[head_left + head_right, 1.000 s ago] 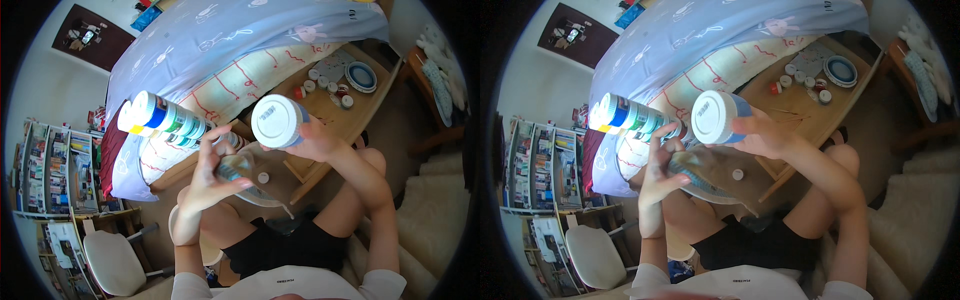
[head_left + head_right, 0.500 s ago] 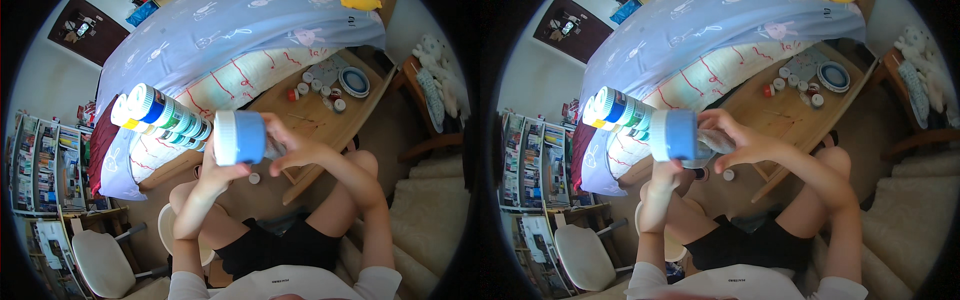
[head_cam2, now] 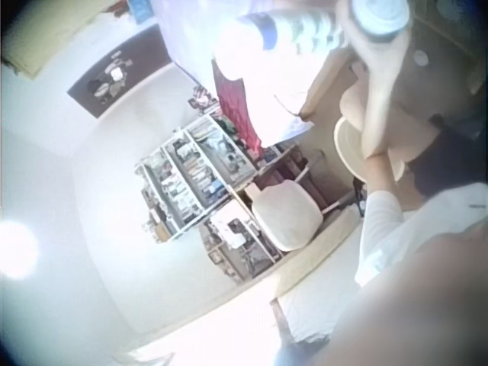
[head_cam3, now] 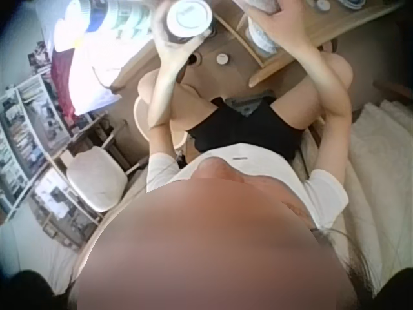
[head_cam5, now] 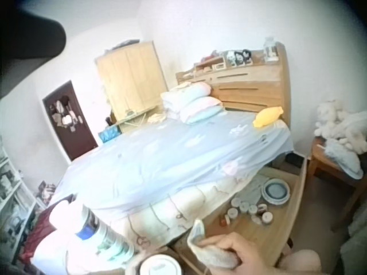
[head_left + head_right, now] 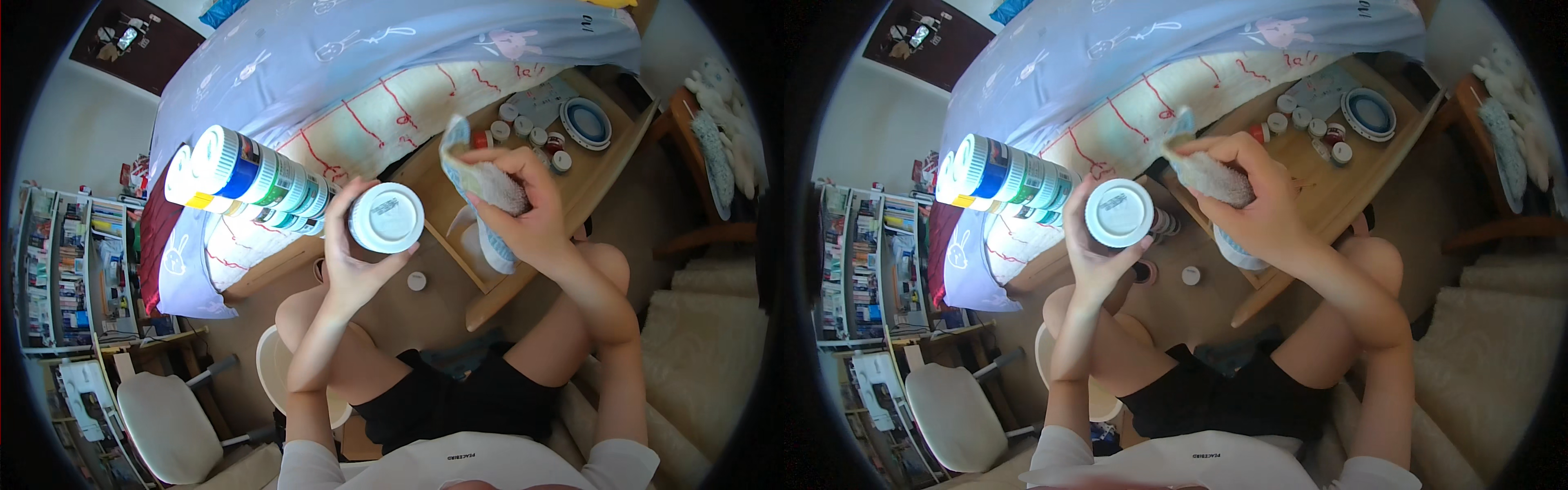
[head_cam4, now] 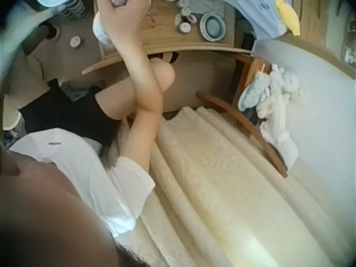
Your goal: Wiping the lids and bodies of several plastic jars with a damp cloth.
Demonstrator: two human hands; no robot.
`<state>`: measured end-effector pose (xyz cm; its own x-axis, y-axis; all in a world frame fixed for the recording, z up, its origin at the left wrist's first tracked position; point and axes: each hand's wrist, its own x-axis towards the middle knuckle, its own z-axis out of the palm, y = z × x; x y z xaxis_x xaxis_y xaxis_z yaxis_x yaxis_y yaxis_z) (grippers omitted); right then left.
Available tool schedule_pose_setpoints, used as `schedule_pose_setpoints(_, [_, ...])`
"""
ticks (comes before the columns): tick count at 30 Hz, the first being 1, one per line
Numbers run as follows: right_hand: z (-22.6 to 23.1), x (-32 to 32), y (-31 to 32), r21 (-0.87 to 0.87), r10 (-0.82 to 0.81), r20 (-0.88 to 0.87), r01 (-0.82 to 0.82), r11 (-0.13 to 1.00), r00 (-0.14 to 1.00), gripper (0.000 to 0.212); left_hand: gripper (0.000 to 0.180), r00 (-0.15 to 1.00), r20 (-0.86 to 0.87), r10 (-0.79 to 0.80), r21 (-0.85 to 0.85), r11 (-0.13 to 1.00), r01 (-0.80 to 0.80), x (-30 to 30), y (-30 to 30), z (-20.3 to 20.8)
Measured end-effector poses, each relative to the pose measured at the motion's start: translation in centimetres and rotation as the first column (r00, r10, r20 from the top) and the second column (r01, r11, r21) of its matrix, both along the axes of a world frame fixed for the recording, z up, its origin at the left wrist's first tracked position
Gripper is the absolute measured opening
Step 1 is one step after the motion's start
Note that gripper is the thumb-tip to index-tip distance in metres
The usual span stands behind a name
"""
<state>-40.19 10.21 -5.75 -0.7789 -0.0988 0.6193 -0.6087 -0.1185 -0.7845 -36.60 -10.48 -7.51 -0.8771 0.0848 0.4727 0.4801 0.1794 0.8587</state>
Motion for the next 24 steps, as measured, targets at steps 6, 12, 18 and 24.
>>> schedule_pose_setpoints(6, [-0.3, 1.5, -0.4, 0.380, 0.004, 0.011, -0.008, 0.925, 1.000, 0.031, 0.080, 0.992, 0.088, -0.087, 0.067, 0.994, 0.081, 0.5, -0.6, -1.9])
schedule_pose_setpoints(12, [0.1, 0.9, -1.7, 0.388, 0.192, -0.068, -0.151, 0.909, 0.979, 0.022, 0.071, 0.987, -0.048, -0.154, -0.078, 0.986, 0.150, 0.2, 0.6, -1.3])
schedule_pose_setpoints(18, [-1.1, 1.0, -1.2, 0.506, 0.206, -0.081, -0.138, 0.851, 0.975, 0.022, 0.074, 0.985, -0.090, -0.147, -0.115, 0.984, 0.136, 0.5, 1.4, -2.3])
schedule_pose_setpoints(24, [-2.0, 1.7, -1.8, 0.456, 0.164, 0.048, -0.167, 0.874, 0.985, 0.019, 0.072, 0.988, -0.136, -0.075, -0.207, 0.977, 0.046, 0.4, 1.0, -2.2])
